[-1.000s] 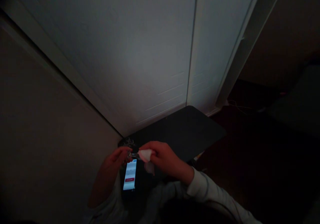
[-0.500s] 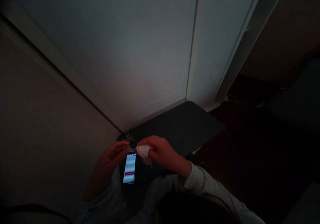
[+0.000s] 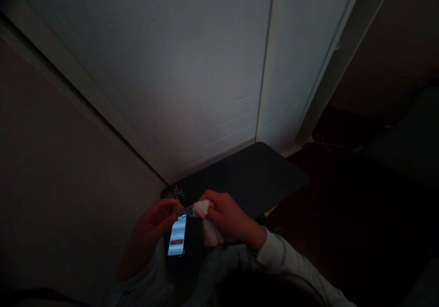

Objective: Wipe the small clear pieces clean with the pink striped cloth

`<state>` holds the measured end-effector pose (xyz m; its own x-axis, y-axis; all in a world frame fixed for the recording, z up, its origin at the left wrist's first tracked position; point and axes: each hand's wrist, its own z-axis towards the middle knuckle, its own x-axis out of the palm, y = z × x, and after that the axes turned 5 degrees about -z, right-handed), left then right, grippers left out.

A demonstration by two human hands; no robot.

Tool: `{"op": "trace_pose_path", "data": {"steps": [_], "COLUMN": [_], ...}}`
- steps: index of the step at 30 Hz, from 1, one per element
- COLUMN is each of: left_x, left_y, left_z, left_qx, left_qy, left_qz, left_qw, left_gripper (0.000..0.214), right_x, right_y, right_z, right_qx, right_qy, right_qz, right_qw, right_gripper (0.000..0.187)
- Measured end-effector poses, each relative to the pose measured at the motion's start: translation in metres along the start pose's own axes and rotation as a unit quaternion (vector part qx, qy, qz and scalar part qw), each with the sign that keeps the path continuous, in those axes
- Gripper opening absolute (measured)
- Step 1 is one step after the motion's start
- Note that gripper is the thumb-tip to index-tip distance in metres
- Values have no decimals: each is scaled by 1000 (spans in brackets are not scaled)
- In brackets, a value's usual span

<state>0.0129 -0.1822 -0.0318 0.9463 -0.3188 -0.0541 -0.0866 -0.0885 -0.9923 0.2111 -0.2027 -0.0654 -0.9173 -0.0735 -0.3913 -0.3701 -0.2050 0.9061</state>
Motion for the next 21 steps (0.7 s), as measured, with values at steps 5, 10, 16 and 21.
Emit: {"op": "trace_pose_path", "data": {"steps": [5,10,16,21], "left_x": [1,4,1,3], "left_y": [1,0,5,11], "left_z": [1,-2,-3,-1], "left_qx": [22,41,99,135], "left_qy": [5,7,-25,-10], "left_qz": [-23,-61,-122,-163], "left_qw": [999,997,987,977], "left_gripper": [23,19,20,22], "right_x": [-1,-3,0,3], "right_y": [1,-1,-10,-14], "right_z": [1,0,-2,6], "right_qx": [-43,-24,55,91], "right_qy": [15,-21,-77,-123], "right_qz": [25,145,281,305], "right_qw": [999,989,955,940], "right_gripper": [22,22,34,46]}}
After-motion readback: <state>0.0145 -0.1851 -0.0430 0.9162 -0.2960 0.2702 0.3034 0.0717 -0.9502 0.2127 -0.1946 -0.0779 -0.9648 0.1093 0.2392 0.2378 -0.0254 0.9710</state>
